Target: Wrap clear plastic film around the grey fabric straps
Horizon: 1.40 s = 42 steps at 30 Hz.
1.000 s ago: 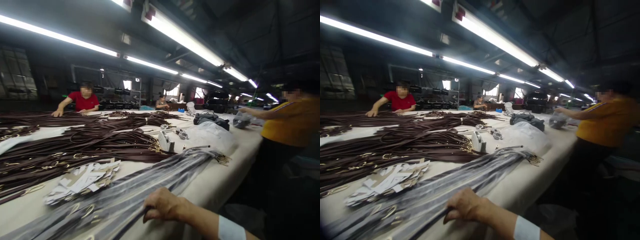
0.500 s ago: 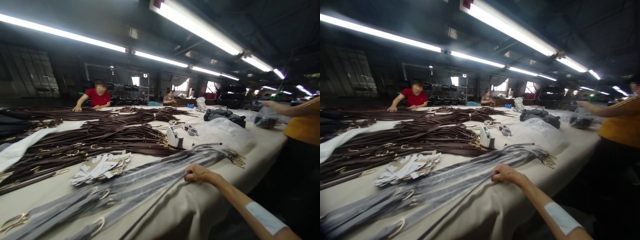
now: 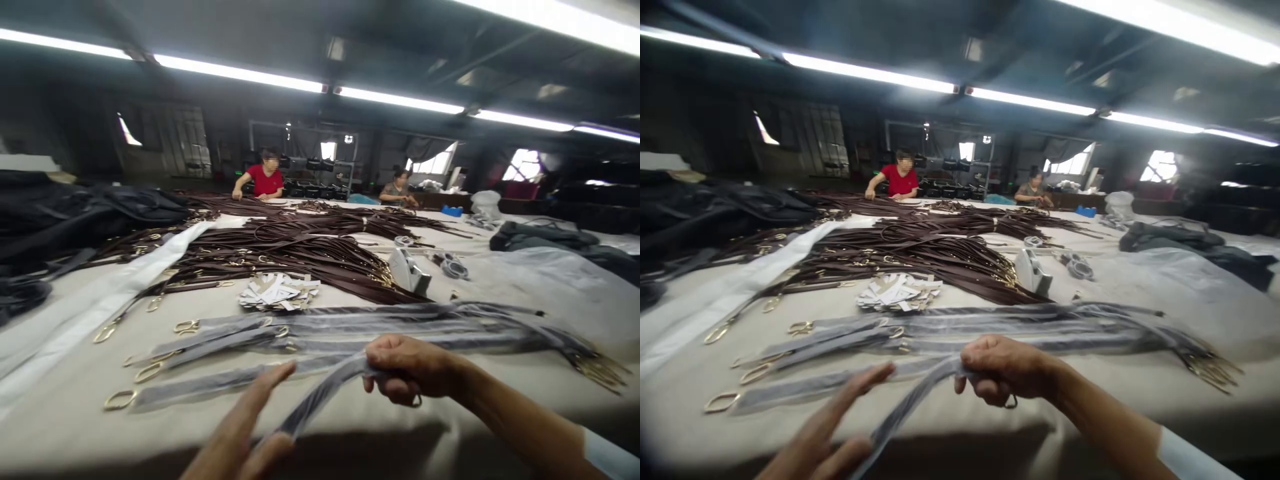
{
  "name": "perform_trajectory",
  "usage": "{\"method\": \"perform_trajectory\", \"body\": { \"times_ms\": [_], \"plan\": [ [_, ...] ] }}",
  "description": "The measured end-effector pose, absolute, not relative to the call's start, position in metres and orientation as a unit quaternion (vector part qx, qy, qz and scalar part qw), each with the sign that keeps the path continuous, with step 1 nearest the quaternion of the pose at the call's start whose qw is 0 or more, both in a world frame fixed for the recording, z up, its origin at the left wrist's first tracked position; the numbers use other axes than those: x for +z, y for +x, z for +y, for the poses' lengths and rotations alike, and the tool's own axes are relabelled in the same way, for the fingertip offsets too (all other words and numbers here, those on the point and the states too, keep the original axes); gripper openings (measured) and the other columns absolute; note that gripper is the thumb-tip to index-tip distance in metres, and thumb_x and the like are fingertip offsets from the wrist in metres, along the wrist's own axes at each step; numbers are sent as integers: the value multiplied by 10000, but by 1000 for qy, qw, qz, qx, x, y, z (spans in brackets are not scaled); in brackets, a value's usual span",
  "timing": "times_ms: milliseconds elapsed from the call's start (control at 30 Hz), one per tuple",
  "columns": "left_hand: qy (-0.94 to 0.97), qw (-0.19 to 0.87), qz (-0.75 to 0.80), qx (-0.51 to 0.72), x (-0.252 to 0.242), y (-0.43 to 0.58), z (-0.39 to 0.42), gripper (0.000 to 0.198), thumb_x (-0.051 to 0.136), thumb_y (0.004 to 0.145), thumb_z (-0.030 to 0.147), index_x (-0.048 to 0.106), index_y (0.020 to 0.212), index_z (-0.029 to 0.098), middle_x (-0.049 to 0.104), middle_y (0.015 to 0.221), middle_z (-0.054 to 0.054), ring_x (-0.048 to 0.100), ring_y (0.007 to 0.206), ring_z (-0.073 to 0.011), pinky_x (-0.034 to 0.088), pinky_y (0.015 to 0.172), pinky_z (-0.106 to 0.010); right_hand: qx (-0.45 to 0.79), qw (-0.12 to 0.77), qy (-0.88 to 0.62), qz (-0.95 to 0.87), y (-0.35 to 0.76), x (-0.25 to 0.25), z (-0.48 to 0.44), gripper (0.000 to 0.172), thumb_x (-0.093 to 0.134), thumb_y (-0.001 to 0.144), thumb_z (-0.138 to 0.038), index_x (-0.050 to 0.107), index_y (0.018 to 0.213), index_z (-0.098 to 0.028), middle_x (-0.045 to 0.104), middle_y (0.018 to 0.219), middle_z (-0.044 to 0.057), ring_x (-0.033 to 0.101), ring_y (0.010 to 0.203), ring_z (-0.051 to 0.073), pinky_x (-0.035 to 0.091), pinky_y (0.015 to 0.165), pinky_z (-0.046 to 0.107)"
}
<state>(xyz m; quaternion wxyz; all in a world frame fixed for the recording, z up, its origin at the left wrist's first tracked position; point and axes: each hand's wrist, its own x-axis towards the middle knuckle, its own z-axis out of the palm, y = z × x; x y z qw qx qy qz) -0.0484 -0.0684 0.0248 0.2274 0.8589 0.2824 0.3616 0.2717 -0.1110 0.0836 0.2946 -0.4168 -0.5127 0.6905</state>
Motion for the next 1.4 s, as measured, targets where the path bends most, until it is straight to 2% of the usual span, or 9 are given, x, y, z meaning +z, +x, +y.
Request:
{"method": "perform_trajectory", "body": {
  "times_ms": [167,300,533,700,800,900,1000,1133,1400],
  "plan": [
    [845,386,214,302,23,17,-65,268,422,926,220,645,1071,188,691,830,-46,632,729,-161,487,675,-227,727,215,-425,-494,263,89,-111,522,777,743,-559,648,985,-116,685,675,41,579,440,80,403,360,124],
    [866,331,212,310,21,8,-56,207,444,861,143,605,973,210,677,885,-39,610,783,-168,425,704,-234,719,122,-472,-496,266,81,-113,493,737,757,-581,691,820,-94,652,574,25,535,365,65,398,332,119],
    [844,391,249,270,28,-18,-51,103,500,905,242,594,893,202,622,810,5,547,738,-147,385,670,-216,783,215,-413,-412,225,52,-119,491,751,626,-548,688,797,-93,650,570,47,514,388,86,370,358,155],
    [820,477,268,172,43,-29,-55,126,596,855,212,668,956,229,623,822,46,550,764,-131,372,636,-186,473,178,-539,-674,220,54,-120,168,636,770,-323,681,829,-172,669,768,27,551,670,127,420,619,217],
    [859,372,283,210,32,-26,-55,135,531,925,202,646,855,209,587,682,51,519,633,-112,338,592,-208,345,189,-548,-738,225,64,-117,195,598,848,-320,682,989,-214,679,845,28,600,755,161,444,703,258],
    [897,200,239,313,17,-21,-55,98,525,950,181,577,868,197,598,695,37,528,608,-115,325,580,-235,597,215,-512,-578,223,66,-114,550,591,872,-579,558,1284,-216,715,925,72,632,598,139,441,548,219],
    [912,69,161,371,18,-23,-57,132,466,990,155,509,872,196,580,695,28,505,575,-122,316,550,-259,754,213,-456,-423,214,52,-116,826,429,836,-806,650,1166,-82,724,852,141,545,430,96,329,378,182],
    [903,-13,152,401,31,-31,-59,82,458,995,129,512,970,186,603,729,11,536,616,-151,367,597,-276,788,251,-411,-385,202,33,-125,703,543,860,-697,738,913,-24,523,457,-7,353,311,44,200,301,171],
    [873,-70,187,445,18,-31,-55,172,493,990,134,542,1154,136,629,743,-16,587,630,-166,417,598,-273,795,315,-374,-359,194,68,-134,720,514,829,-788,685,1106,-146,257,351,-123,167,317,39,196,346,139]
  ]
}}
